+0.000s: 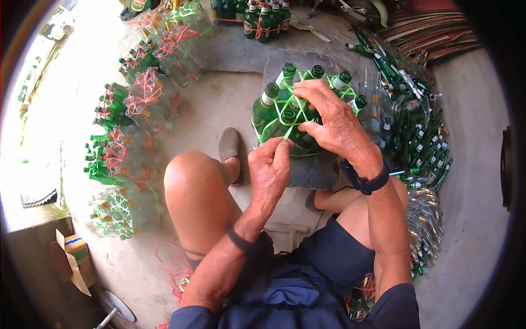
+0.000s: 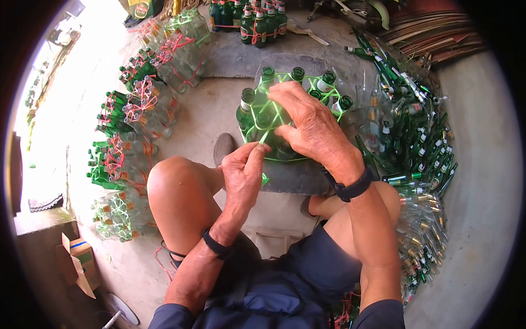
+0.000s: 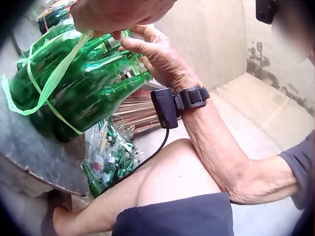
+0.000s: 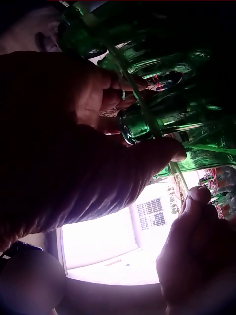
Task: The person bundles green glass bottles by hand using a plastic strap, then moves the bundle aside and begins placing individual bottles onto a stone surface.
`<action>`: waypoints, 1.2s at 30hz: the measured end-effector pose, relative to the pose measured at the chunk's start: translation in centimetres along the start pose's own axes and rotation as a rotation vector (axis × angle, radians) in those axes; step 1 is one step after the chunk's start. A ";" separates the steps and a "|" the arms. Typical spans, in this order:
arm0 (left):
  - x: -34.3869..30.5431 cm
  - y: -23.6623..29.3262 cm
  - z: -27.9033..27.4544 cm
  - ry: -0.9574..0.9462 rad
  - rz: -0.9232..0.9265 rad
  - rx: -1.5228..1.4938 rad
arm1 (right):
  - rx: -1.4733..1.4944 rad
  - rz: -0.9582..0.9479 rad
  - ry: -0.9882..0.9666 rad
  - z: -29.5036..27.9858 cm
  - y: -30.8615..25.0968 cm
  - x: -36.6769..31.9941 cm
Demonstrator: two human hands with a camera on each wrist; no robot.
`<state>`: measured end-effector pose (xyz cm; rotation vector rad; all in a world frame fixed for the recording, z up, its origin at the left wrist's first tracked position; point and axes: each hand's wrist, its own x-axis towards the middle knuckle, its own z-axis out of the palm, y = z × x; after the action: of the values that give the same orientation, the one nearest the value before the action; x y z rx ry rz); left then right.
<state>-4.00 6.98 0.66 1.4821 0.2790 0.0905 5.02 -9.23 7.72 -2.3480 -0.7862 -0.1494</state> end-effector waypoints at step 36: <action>-2.2 4.0 -2.6 -0.187 0.096 0.204 | 0.467 0.352 0.121 5.5 -3.5 -3.9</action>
<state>-6.26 9.37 4.76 1.6944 0.0664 -0.0002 -0.63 -5.67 4.16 -1.9695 -0.2968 0.0415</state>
